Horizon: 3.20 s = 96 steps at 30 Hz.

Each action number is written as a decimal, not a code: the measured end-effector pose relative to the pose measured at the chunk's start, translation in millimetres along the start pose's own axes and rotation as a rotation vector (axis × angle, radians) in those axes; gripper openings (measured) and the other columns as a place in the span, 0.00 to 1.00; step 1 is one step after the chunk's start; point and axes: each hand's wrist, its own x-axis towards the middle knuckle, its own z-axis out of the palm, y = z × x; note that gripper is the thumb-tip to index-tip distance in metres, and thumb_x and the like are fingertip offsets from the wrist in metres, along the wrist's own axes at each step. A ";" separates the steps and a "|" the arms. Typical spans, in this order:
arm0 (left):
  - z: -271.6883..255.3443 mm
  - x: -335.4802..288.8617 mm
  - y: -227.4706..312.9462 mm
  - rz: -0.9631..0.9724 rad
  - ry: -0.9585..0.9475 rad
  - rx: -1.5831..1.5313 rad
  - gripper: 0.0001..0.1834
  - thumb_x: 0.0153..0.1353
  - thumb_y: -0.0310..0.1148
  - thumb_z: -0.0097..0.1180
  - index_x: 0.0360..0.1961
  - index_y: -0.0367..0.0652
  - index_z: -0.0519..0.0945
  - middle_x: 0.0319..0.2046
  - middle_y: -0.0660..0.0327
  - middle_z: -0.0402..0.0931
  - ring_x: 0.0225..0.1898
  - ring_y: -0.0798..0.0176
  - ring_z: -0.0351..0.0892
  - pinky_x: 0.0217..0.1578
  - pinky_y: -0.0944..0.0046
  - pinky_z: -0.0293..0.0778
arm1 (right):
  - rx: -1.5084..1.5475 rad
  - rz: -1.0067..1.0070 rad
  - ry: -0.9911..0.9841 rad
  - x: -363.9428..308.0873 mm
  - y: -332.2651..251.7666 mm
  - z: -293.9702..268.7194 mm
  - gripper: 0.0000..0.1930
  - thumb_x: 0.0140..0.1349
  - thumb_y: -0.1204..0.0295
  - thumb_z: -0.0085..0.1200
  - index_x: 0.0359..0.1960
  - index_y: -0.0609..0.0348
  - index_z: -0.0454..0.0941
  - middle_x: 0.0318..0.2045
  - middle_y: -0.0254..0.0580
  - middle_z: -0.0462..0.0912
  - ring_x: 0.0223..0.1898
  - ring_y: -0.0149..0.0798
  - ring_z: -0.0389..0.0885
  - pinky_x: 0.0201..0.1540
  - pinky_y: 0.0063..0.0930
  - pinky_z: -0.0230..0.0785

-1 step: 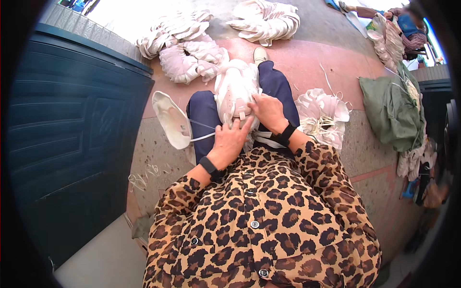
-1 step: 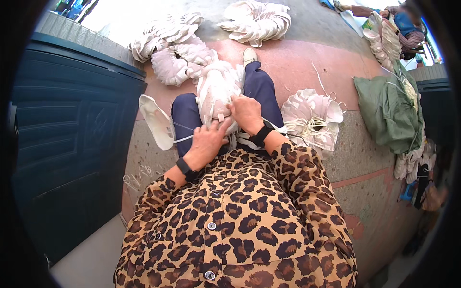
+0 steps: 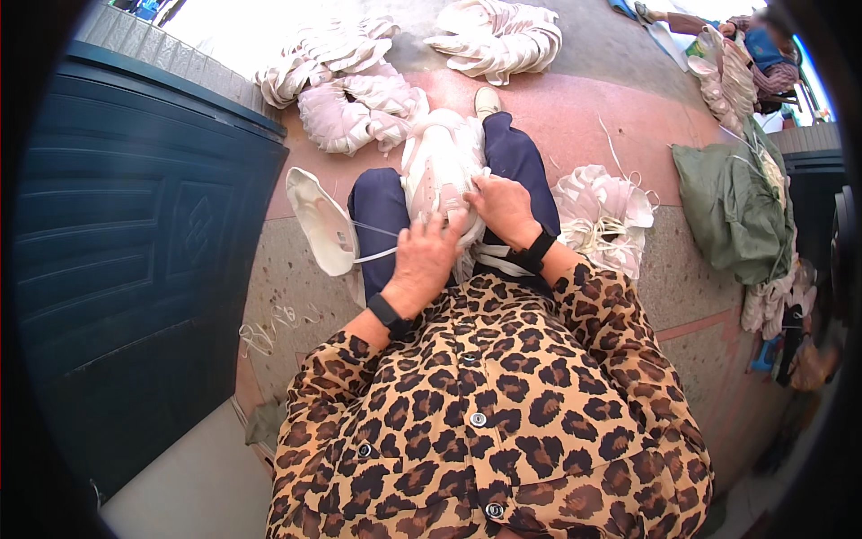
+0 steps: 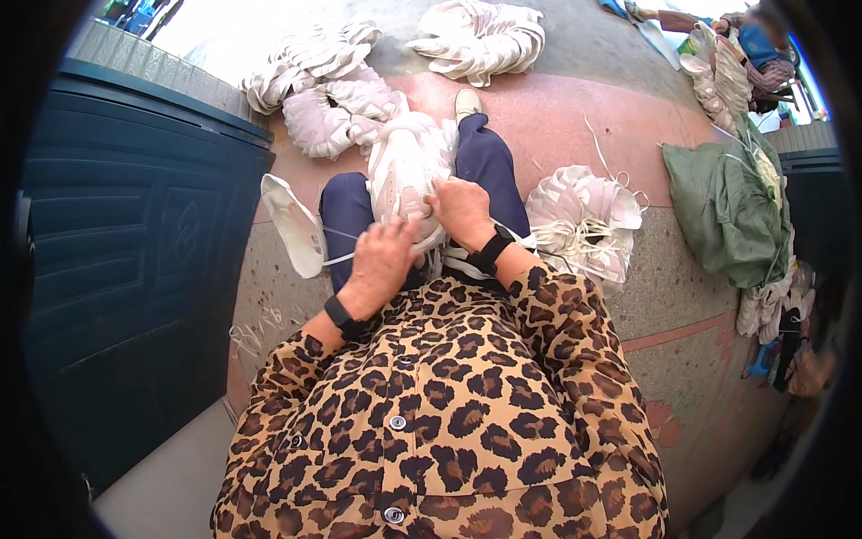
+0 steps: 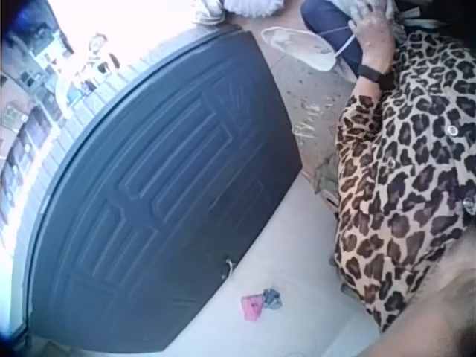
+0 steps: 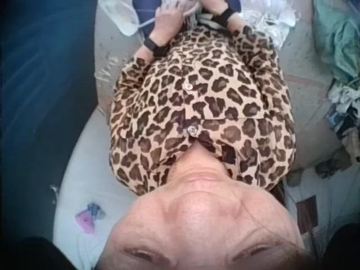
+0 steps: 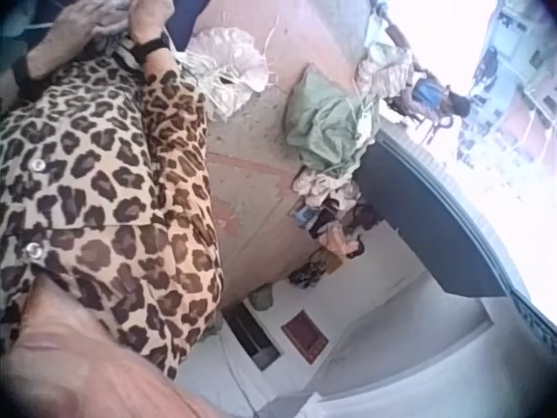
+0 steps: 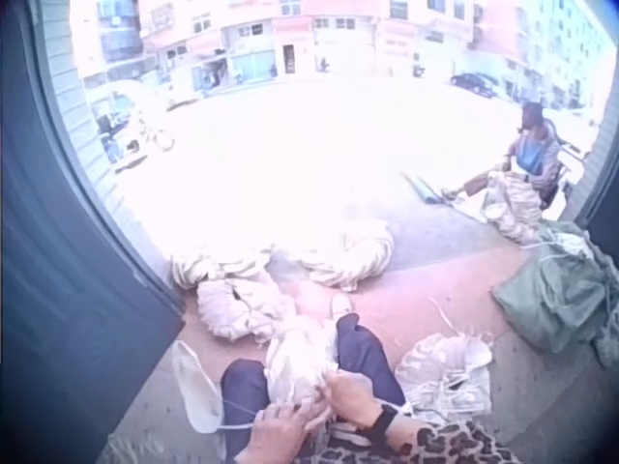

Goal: The recorder is lacing and bundling multiple pairs of shoe uppers.

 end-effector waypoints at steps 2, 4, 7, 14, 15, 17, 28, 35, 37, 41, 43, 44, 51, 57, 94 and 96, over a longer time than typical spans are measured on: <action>-3.5 9.8 -15.4 -0.230 0.072 -0.137 0.32 0.48 0.42 0.58 0.49 0.34 0.63 0.33 0.49 0.72 0.30 0.46 0.74 0.30 0.55 0.70 | 0.019 -0.037 0.010 -1.1 0.4 0.9 0.12 0.51 0.63 0.54 0.29 0.59 0.75 0.25 0.46 0.78 0.28 0.46 0.79 0.30 0.35 0.71; 0.8 20.5 -33.1 -0.411 -0.034 -0.260 0.28 0.52 0.40 0.55 0.45 0.27 0.64 0.22 0.40 0.74 0.27 0.41 0.76 0.27 0.49 0.71 | 0.021 -0.056 0.020 -6.8 -1.0 1.6 0.11 0.51 0.63 0.54 0.29 0.59 0.75 0.24 0.45 0.78 0.28 0.45 0.79 0.30 0.35 0.71; 19.0 20.1 -41.0 -0.333 -0.153 -0.363 0.22 0.52 0.33 0.50 0.43 0.28 0.64 0.19 0.41 0.73 0.25 0.40 0.76 0.26 0.49 0.72 | -0.004 -0.086 0.052 -19.6 -6.4 6.8 0.10 0.51 0.64 0.54 0.29 0.58 0.75 0.23 0.44 0.77 0.27 0.45 0.79 0.29 0.34 0.71; 39.4 10.7 -40.0 -0.394 -0.112 -0.312 0.14 0.49 0.27 0.47 0.37 0.31 0.63 0.18 0.41 0.73 0.24 0.40 0.76 0.27 0.47 0.72 | -0.036 -0.175 -0.030 -26.6 -1.9 22.2 0.08 0.49 0.67 0.56 0.26 0.58 0.74 0.23 0.44 0.77 0.25 0.44 0.79 0.27 0.33 0.70; 37.0 13.9 -40.6 -0.384 -0.094 -0.323 0.14 0.49 0.27 0.47 0.36 0.31 0.63 0.17 0.40 0.73 0.24 0.39 0.76 0.27 0.47 0.72 | -0.024 -0.168 -0.041 -24.7 -0.3 22.5 0.08 0.49 0.67 0.56 0.26 0.58 0.74 0.23 0.44 0.77 0.26 0.44 0.79 0.28 0.34 0.70; 29.4 17.4 -37.3 -0.413 -0.178 -0.314 0.15 0.49 0.27 0.47 0.39 0.32 0.65 0.21 0.41 0.74 0.26 0.41 0.76 0.29 0.48 0.72 | 0.013 -0.170 -0.024 -19.8 2.1 21.0 0.08 0.48 0.68 0.56 0.25 0.59 0.74 0.24 0.45 0.77 0.27 0.45 0.78 0.30 0.35 0.70; 25.0 18.7 -10.7 0.111 0.026 0.157 0.12 0.43 0.27 0.50 0.34 0.43 0.70 0.28 0.62 0.67 0.34 0.62 0.65 0.30 0.65 0.62 | 0.572 -0.219 0.381 6.6 15.1 -53.7 0.14 0.59 0.74 0.46 0.47 0.63 0.70 0.24 0.51 0.79 0.26 0.43 0.80 0.26 0.31 0.69; 37.5 26.1 -0.5 0.256 0.023 0.185 0.06 0.45 0.30 0.50 0.26 0.42 0.73 0.23 0.62 0.71 0.34 0.61 0.68 0.29 0.66 0.66 | 0.841 -0.009 -0.053 17.2 4.9 -78.9 0.14 0.61 0.70 0.48 0.45 0.67 0.71 0.17 0.30 0.72 0.19 0.20 0.68 0.22 0.15 0.62; 36.0 25.4 6.3 0.232 -0.007 0.175 0.08 0.46 0.29 0.48 0.29 0.39 0.72 0.25 0.60 0.71 0.35 0.61 0.69 0.33 0.66 0.67 | 0.854 -0.038 -0.092 12.0 3.8 -71.7 0.15 0.61 0.71 0.47 0.46 0.67 0.71 0.18 0.32 0.75 0.19 0.22 0.70 0.21 0.16 0.64; 20.5 19.9 -2.4 0.208 -0.059 0.031 0.11 0.45 0.28 0.50 0.32 0.38 0.74 0.27 0.59 0.72 0.38 0.59 0.70 0.36 0.63 0.69 | 0.627 0.069 -0.192 0.8 8.4 -56.0 0.14 0.59 0.76 0.44 0.46 0.67 0.70 0.23 0.46 0.79 0.22 0.35 0.78 0.27 0.25 0.70; 8.9 14.6 -16.7 0.192 -0.054 -0.160 0.12 0.49 0.29 0.50 0.36 0.36 0.74 0.28 0.57 0.74 0.36 0.56 0.71 0.36 0.63 0.69 | 0.639 -0.164 -0.027 -2.5 7.4 -45.7 0.11 0.58 0.78 0.43 0.42 0.66 0.70 0.26 0.49 0.79 0.27 0.44 0.79 0.32 0.30 0.71; 4.5 12.2 -20.5 -0.038 -0.134 -0.441 0.12 0.53 0.32 0.50 0.37 0.36 0.74 0.28 0.59 0.74 0.33 0.59 0.71 0.33 0.65 0.69 | 0.666 -0.216 -0.036 -6.9 6.6 -41.1 0.08 0.58 0.78 0.42 0.38 0.65 0.69 0.27 0.49 0.79 0.31 0.49 0.78 0.35 0.32 0.70; -3.9 12.8 -16.6 -0.732 -0.413 -1.961 0.14 0.61 0.39 0.48 0.30 0.39 0.78 0.23 0.65 0.74 0.25 0.76 0.69 0.23 0.75 0.65 | 0.678 -0.452 -0.288 -45.1 -10.5 -15.8 0.04 0.58 0.75 0.42 0.29 0.61 0.68 0.25 0.50 0.71 0.33 0.51 0.73 0.36 0.35 0.65; -9.8 18.7 -21.9 -0.514 -0.283 -0.946 0.13 0.55 0.35 0.55 0.28 0.32 0.78 0.17 0.56 0.74 0.21 0.72 0.73 0.24 0.68 0.68 | 0.964 0.046 -0.202 -42.2 -4.7 -6.6 0.11 0.60 0.68 0.46 0.35 0.66 0.74 0.24 0.45 0.78 0.26 0.31 0.75 0.31 0.26 0.67; 37.4 78.5 -69.7 -0.748 -0.033 -0.849 0.11 0.42 0.33 0.62 0.24 0.35 0.80 0.20 0.59 0.77 0.22 0.69 0.75 0.27 0.70 0.70 | 0.222 0.025 0.035 43.4 -9.3 21.7 0.09 0.53 0.69 0.47 0.26 0.55 0.80 0.31 0.46 0.75 0.39 0.46 0.73 0.41 0.41 0.63; 36.5 78.5 -70.0 -0.755 -0.033 -0.854 0.12 0.41 0.35 0.61 0.23 0.36 0.80 0.20 0.55 0.78 0.24 0.63 0.78 0.29 0.67 0.72 | 0.193 0.073 0.023 43.2 -11.4 22.4 0.09 0.53 0.69 0.47 0.26 0.55 0.80 0.31 0.45 0.76 0.39 0.46 0.73 0.41 0.41 0.62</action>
